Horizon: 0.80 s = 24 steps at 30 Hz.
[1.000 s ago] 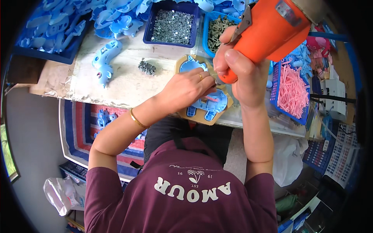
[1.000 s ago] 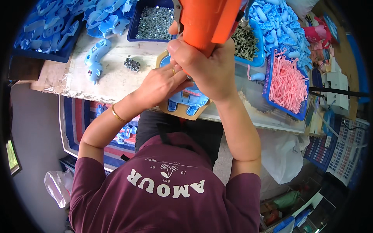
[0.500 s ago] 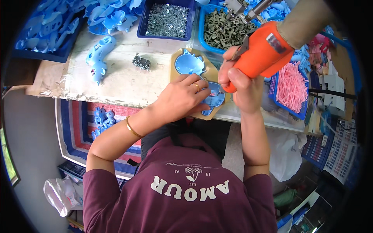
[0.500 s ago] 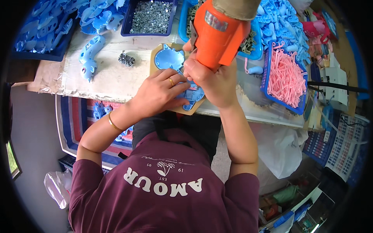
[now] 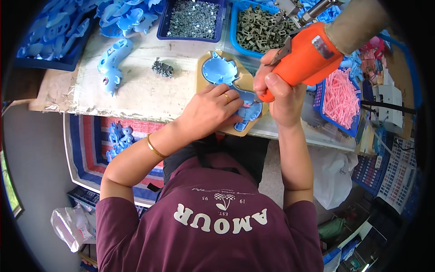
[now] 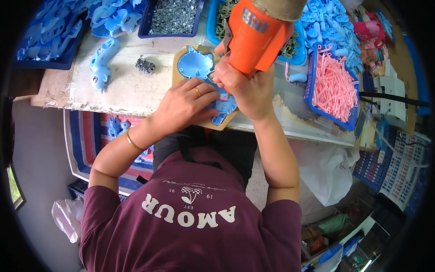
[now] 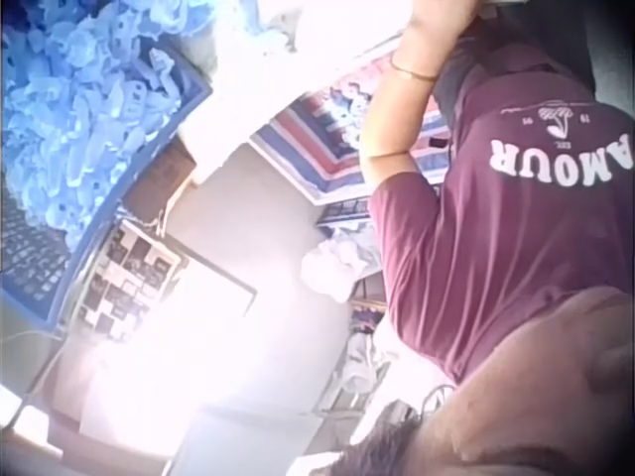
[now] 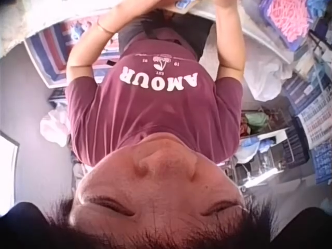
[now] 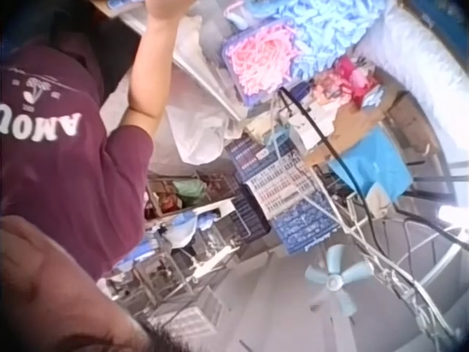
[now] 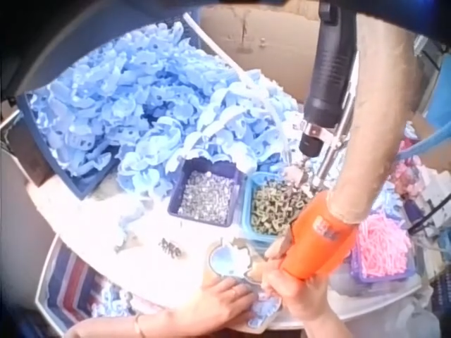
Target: Assembling small blue plastic hippo figures by placing parts and using a pneumatic screwdriver.
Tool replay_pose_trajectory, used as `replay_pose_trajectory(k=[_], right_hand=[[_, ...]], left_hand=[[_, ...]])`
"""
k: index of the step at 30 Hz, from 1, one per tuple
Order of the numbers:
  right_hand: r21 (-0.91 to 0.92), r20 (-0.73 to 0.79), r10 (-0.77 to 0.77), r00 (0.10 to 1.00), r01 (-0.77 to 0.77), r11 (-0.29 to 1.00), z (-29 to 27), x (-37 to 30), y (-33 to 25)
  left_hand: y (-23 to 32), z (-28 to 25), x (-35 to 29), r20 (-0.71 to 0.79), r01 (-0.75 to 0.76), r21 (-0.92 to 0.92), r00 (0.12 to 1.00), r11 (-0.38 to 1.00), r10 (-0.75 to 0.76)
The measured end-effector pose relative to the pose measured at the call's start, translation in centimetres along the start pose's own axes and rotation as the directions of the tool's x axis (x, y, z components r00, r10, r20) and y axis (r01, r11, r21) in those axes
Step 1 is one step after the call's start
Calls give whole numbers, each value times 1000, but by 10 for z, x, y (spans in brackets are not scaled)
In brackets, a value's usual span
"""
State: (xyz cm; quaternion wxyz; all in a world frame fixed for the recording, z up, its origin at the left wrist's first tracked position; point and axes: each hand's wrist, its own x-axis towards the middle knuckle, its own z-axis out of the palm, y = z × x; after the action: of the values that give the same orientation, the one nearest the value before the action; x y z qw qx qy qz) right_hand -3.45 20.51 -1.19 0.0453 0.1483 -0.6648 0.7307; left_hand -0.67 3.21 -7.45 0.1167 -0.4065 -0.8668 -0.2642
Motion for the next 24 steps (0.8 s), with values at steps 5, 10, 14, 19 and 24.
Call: replay_pose_trajectory(k=[5,10,14,19,24], right_hand=[[30,-20,-4,1000,5,1000,1,-3,5],[-5,-43,-10,999,10,1000,2,-6,9],[-77,-48,2,999,-5,997,4,-8,10],[-41,55,-27,998,29,999,4,2,6],[-9,240,-210,948,218,976,23,21,-21]], left_hand=[[1,-1,0,27,29,-16,999,999,-28],[1,-2,1,31,25,-13,999,1000,-24],[0,-3,2,50,31,2,998,1000,-31],[2,-2,0,0,15,16,1000,1000,-15],[10,-11,-14,-148,34,20,989,999,-31]])
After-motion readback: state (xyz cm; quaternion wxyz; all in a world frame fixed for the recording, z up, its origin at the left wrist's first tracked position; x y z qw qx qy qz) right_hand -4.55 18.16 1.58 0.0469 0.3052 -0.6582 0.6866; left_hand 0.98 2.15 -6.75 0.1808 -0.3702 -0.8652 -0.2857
